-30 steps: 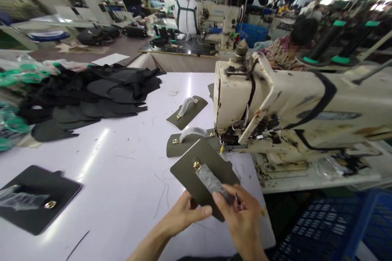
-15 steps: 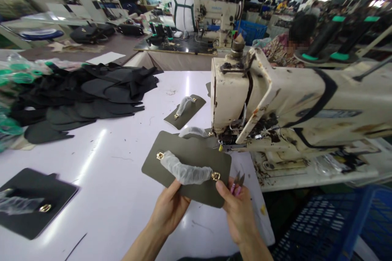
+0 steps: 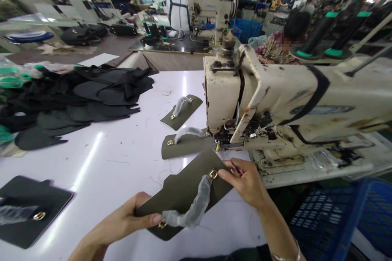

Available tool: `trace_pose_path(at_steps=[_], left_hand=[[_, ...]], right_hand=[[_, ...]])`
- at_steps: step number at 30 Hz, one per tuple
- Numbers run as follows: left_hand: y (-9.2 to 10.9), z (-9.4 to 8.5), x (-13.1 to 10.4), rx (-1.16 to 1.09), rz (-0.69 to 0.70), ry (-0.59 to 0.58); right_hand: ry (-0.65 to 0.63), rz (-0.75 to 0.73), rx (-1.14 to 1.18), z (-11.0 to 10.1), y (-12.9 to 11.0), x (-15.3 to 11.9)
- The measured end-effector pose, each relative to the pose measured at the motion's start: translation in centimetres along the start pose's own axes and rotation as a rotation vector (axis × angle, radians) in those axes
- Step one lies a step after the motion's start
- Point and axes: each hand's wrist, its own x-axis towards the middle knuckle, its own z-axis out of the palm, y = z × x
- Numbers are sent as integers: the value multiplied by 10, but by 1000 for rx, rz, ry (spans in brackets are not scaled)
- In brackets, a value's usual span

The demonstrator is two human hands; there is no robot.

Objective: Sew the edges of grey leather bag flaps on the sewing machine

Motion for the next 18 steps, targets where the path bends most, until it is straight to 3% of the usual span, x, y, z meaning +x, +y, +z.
trace_pose_path(at_steps=[3,6,8,12,15,18], left_hand=[[-9,13,10,106,11,-121],[-24,31,22,36,23,-119],[-31,42,30,-100,9,-17],[-26,47,54,-467,16,336],[-4,45,79,-634,109,542],[22,49,105,-710,208,618]], right_hand=[[-46,-110,-110,8,-17,11],[6,-147,-83,21,-24,15],[119,-111,-27,30,-21,13],[390,45,19,45,-3,2],[363,169,53,52,9,-7],[243,260,108,56,14,-11]])
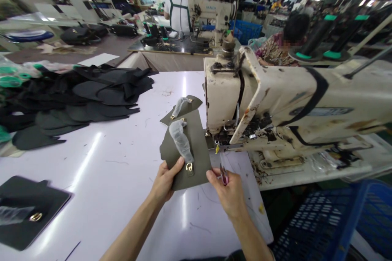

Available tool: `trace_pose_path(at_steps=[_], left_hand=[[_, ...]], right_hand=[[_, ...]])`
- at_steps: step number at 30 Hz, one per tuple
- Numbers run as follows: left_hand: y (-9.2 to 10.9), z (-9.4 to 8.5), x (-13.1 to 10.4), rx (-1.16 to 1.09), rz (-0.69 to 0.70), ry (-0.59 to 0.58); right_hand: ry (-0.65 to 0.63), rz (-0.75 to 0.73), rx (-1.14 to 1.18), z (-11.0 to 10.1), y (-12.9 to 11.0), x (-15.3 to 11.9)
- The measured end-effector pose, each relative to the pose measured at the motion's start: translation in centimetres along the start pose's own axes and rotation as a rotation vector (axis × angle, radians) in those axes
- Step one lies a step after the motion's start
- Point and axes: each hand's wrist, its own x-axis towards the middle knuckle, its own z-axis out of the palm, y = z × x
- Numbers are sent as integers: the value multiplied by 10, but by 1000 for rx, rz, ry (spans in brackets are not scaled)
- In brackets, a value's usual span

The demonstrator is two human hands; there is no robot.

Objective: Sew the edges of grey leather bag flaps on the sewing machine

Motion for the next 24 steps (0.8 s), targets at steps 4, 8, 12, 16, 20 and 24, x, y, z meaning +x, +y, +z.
trace_pose_path(at_steps=[4,8,12,16,20,24], left_hand=[[4,32,16,-44,83,1],[6,42,30,-59,99,24],[12,44,41,-46,108,42],[17,48,48,-24,122,36],[20,53,55,-8,163,25],[26,56,63,2,179,1]], right_hand=[[26,41,112,-2,-3,10],[53,64,172,-2,-4,26],[71,81,219,3,-3,37],[112,73,267,8,-1,45],[161,63,295,10,-2,51],[205,72,318,15,-6,53]])
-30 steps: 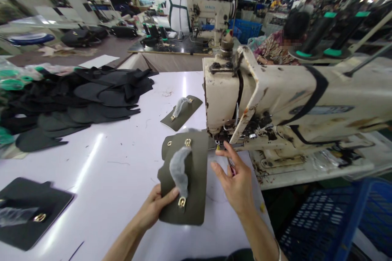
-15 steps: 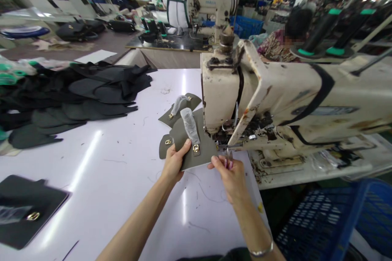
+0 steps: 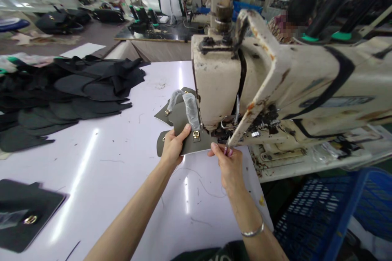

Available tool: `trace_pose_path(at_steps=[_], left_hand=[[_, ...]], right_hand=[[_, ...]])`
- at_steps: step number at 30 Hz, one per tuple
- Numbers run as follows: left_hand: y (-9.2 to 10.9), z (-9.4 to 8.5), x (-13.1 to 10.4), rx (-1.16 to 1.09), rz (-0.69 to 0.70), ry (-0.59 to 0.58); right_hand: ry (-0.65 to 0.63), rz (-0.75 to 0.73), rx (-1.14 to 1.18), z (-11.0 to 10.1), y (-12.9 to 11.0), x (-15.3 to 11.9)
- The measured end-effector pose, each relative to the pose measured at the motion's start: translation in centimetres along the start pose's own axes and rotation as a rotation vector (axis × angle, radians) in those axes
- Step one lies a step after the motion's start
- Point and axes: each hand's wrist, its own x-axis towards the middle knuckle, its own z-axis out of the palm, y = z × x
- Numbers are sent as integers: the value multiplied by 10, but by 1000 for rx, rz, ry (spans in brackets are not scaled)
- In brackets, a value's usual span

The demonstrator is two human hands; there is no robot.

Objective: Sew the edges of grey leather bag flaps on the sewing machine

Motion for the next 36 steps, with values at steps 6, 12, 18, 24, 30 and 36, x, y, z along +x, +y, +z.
trace_pose_path(at_steps=[6,12,18,24,30,36], left_hand=[[6,5,7,13,6,5],[4,5,8,15,51,15],[7,4,13,44,20,-29],[4,3,15,51,39,4],[0,1,17,48,22,3],[4,4,15,47,60,-16]], right_hand=[[86,20,57,10,3,2],[121,21,110,14,8,4],[152,-11,77,17,10,2],[150,-30,31,16,7,1],[159,-11,106,18,6,2],[165,-13,97,19,7,0]])
